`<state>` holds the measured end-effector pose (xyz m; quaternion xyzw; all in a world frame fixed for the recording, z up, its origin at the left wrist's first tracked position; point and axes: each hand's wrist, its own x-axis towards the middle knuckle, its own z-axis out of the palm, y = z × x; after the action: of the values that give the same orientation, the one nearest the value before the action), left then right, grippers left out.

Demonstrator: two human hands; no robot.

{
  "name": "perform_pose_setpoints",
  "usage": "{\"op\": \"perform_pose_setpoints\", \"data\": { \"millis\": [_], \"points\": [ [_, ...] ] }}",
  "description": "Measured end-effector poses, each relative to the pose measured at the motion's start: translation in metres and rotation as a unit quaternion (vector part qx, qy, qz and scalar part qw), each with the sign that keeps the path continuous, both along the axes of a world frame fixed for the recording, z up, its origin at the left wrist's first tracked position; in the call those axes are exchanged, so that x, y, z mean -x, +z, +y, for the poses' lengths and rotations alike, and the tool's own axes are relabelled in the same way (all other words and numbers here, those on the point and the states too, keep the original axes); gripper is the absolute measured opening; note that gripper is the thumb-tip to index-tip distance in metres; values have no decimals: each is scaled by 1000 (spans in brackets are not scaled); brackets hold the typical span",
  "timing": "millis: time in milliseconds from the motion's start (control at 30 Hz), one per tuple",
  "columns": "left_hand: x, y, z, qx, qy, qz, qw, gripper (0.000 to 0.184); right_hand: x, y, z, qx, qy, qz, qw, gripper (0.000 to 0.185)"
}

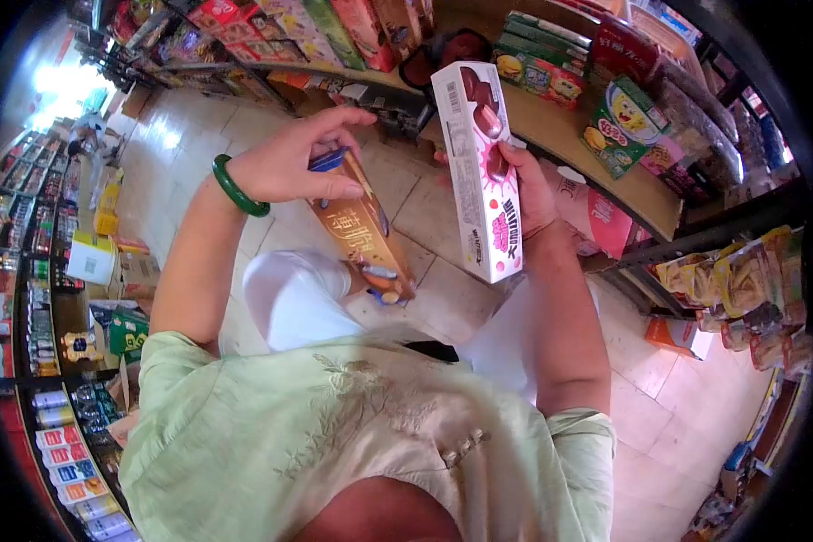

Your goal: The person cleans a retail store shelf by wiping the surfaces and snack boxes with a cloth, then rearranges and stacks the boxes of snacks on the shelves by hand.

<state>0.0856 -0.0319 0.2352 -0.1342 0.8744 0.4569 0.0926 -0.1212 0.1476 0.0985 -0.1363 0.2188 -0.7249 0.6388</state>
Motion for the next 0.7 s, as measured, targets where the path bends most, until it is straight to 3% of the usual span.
{"op": "perform_pose_setpoints", "data": {
  "millis": [167,367,433,500,633,700],
  "points": [
    [37,-10,-1,-68,24,73,995,76,-1,1,3,92,5,-44,995,55],
    [76,-11,6,11,75,54,996,72,11,-16,0,122,54,17,991,65],
    [85,-14,4,43,92,42,994,72,4,-6,3,94,36,16,995,66],
    [94,-21,-4,-46,131,46,989,72,2,-10,3,62,63,50,995,63],
    [110,-26,-4,-25,183,-1,983,75,0,-8,6,-23,67,88,994,60],
    [117,-31,-2,-14,186,-11,982,77,-1,-13,7,-54,75,18,996,56]
  ]
}}
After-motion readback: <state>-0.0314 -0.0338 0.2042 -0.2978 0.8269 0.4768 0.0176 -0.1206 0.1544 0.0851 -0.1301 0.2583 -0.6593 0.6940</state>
